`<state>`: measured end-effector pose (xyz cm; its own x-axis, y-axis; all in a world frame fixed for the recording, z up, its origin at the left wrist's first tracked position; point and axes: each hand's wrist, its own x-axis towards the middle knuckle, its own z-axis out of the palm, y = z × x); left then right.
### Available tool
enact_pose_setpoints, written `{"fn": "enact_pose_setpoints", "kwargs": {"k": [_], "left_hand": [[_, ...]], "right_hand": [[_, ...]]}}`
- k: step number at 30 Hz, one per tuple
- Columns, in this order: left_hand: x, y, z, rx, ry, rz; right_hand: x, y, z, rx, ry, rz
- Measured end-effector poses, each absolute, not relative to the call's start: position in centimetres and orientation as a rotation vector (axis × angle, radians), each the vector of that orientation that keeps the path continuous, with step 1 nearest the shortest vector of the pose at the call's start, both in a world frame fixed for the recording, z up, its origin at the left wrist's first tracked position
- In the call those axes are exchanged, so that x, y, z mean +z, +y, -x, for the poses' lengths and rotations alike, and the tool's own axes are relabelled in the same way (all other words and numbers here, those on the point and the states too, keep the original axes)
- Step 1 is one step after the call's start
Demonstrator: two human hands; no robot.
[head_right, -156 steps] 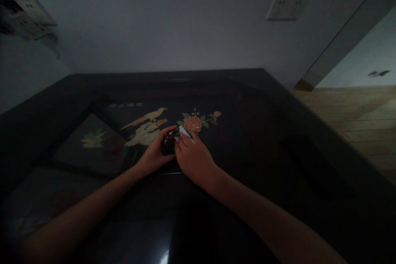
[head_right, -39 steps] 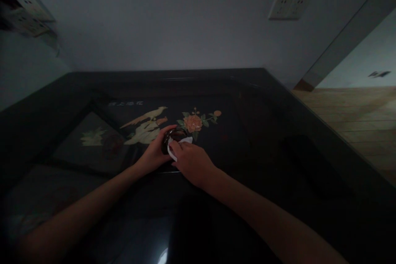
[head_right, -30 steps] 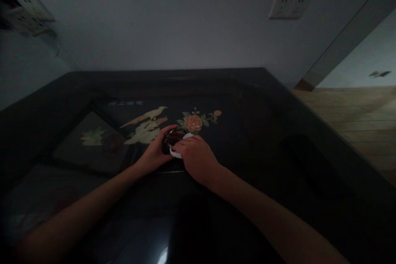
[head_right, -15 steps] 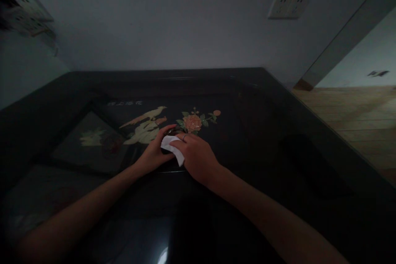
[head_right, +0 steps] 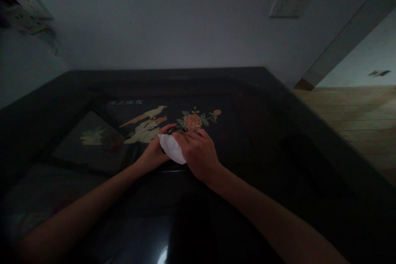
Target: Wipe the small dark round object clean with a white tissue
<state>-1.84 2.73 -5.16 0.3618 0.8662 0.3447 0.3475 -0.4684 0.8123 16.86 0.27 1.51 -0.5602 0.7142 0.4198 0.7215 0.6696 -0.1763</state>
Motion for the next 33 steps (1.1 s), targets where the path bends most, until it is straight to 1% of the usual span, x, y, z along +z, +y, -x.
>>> {"fn": "enact_pose_setpoints", "kwargs": {"k": [5, 15, 22, 26, 33], "left_hand": [[-5.0, 2.7, 1.8, 1.010, 1.033, -1.983], [-4.6, 2.6, 1.8, 0.991, 1.076, -1.986], [-5.0, 2.6, 1.9, 1.000, 1.068, -1.974], [-5.1, 2.7, 1.9, 1.007, 1.080, -1.978], [-5.1, 2.7, 1.9, 1.016, 1.067, -1.976]], "right_hand": [[-0.4, 0.5, -16.5, -0.170, -2.528, 0.962], [-0.3, 0.3, -16.1, -0.255, -2.563, 1.025], [0.4, 0.9, -17.5, 0.052, -2.302, 0.907], [1.2, 1.0, -18.0, 0.218, -2.169, 0.920], [1.8, 1.1, -17.8, 0.643, -2.026, 0.853]]}}
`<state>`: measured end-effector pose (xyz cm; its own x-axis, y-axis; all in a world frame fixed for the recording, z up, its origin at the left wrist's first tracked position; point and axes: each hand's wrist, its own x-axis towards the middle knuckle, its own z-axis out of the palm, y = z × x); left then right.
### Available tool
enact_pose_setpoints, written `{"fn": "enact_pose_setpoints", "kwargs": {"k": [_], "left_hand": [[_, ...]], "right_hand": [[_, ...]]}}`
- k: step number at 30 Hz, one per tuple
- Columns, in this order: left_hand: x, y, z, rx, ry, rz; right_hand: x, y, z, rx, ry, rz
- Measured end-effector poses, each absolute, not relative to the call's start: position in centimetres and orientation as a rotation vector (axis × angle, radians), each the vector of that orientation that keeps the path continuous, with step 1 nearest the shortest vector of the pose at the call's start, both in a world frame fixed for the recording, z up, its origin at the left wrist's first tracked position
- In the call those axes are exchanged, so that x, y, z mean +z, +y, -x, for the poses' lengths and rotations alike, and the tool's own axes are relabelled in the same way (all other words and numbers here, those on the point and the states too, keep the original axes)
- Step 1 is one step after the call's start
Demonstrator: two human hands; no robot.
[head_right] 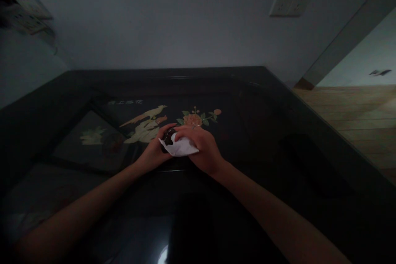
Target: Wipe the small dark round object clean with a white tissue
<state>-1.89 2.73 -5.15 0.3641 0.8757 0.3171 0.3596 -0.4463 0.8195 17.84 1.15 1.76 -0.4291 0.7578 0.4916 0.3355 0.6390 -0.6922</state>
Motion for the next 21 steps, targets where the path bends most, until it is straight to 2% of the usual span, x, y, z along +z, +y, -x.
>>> {"fn": "enact_pose_setpoints", "kwargs": {"k": [3, 7, 14, 21], "left_hand": [[-5.1, 2.8, 1.9, 1.025, 1.052, -1.991], [-4.9, 2.7, 1.9, 1.001, 1.078, -1.997], [-4.8, 2.6, 1.9, 0.984, 1.038, -1.926], [-4.8, 2.6, 2.0, 0.975, 1.084, -1.949]], "right_hand": [[1.3, 1.4, -17.5, 0.747, -1.969, 0.776], [-0.3, 1.9, -17.6, 0.683, -1.907, 0.781], [-3.2, 2.9, -18.5, 0.165, -2.188, 0.709], [-3.0, 3.2, -18.5, -0.313, -2.484, 0.660]]}}
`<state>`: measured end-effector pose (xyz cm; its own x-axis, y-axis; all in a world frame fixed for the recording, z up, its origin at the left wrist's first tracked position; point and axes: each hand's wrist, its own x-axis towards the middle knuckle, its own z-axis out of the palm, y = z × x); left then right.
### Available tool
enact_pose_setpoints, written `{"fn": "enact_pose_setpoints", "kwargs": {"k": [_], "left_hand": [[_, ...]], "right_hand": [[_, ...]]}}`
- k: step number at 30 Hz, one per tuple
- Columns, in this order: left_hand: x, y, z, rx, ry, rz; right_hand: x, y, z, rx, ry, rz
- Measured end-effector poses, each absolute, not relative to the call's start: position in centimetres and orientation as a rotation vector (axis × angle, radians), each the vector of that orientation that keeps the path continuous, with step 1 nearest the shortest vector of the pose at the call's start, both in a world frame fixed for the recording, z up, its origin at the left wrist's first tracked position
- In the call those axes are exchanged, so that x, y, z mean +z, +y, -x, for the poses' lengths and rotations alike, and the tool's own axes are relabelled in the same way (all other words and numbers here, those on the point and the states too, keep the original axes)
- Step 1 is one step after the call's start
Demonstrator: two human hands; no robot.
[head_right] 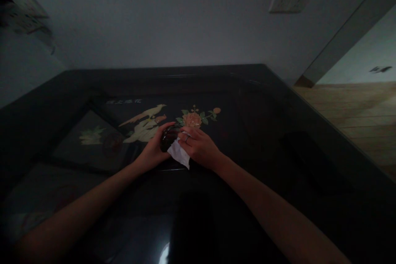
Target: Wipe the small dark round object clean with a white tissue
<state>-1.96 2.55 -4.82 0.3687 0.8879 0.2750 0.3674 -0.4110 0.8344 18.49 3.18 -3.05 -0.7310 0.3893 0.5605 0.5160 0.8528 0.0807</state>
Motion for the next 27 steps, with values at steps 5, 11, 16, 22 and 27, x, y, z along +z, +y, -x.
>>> {"fn": "enact_pose_setpoints", "kwargs": {"k": [5, 11, 16, 22, 27], "left_hand": [[-4.9, 2.6, 2.0, 0.981, 1.057, -1.965], [-5.3, 2.7, 2.0, 1.004, 1.035, -1.933], [-5.5, 2.8, 2.0, 1.012, 1.037, -1.905], [-5.0, 2.6, 2.0, 0.994, 1.058, -1.928], [-4.8, 2.7, 2.0, 0.997, 1.078, -1.961]], "right_hand": [[-2.5, 3.0, -18.4, -0.395, -2.596, 0.653], [-1.2, 2.5, -18.2, -0.266, -2.681, 0.709], [-0.7, 2.4, -18.1, -0.194, -2.685, 0.742], [-1.0, 2.1, -18.1, -0.092, -2.641, 0.805], [-0.8, 1.7, -17.6, -0.127, -2.660, 0.809]]}}
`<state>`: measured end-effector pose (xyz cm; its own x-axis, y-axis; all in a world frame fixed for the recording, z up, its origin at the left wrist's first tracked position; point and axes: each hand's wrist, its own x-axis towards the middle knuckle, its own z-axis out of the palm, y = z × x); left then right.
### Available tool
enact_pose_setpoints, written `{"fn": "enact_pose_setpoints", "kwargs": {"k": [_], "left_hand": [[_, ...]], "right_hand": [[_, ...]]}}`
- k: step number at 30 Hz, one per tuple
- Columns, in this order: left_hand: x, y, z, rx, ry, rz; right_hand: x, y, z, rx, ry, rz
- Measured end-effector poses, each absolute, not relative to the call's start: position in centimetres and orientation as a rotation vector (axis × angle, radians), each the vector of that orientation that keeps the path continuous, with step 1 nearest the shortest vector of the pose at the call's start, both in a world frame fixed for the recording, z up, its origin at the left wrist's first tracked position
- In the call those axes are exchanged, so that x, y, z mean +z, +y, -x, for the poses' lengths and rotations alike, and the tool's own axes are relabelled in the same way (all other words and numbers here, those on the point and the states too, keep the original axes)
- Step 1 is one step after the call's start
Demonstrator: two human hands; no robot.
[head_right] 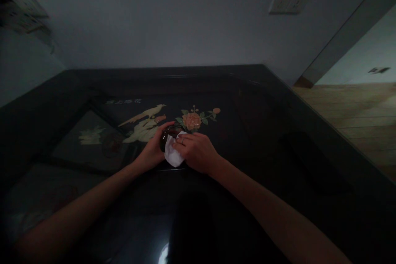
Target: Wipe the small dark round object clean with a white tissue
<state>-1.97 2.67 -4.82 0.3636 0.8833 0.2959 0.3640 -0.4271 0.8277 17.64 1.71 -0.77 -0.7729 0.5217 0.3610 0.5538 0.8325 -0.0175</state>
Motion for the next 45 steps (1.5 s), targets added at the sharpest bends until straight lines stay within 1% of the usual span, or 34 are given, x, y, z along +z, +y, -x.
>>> {"fn": "enact_pose_setpoints", "kwargs": {"k": [13, 17, 22, 28, 31, 33, 35, 38, 42, 43, 45], "left_hand": [[-4.5, 2.5, 2.0, 0.960, 1.054, -1.938], [-4.4, 2.5, 2.0, 0.966, 1.057, -1.962], [-4.5, 2.4, 2.0, 0.924, 1.101, -2.022], [-4.9, 2.5, 2.2, 0.906, 1.135, -2.116], [-4.9, 2.6, 2.1, 0.924, 1.126, -2.109], [-4.9, 2.6, 2.1, 0.931, 1.116, -2.109], [-4.9, 2.6, 2.1, 0.927, 1.104, -2.115], [-5.0, 2.6, 2.2, 0.917, 1.098, -2.115], [-4.9, 2.5, 2.3, 0.917, 1.127, -2.117], [-4.9, 2.5, 2.2, 0.919, 1.132, -2.118], [-4.9, 2.5, 2.2, 0.924, 1.135, -2.113]], "right_hand": [[-1.8, 1.3, -16.6, -0.244, -2.632, 0.797], [-1.8, 0.7, -16.1, -0.231, -2.582, 0.844], [-1.6, 0.2, -15.3, -0.153, -2.685, 0.953], [-1.4, -0.3, -15.1, -0.379, -2.703, 0.974], [-1.4, -0.7, -15.0, -0.386, -2.684, 1.051], [-1.4, -0.9, -14.8, -0.297, -2.685, 1.076], [-1.4, -1.1, -14.6, -0.136, -2.669, 1.085], [-1.2, -1.3, -14.4, 0.253, -2.532, 1.182], [-0.8, -1.1, -14.3, 0.862, -2.119, 1.250], [-0.7, -1.0, -14.4, 0.952, -2.018, 1.225], [-0.7, -0.8, -14.5, 1.021, -1.890, 1.187]]}}
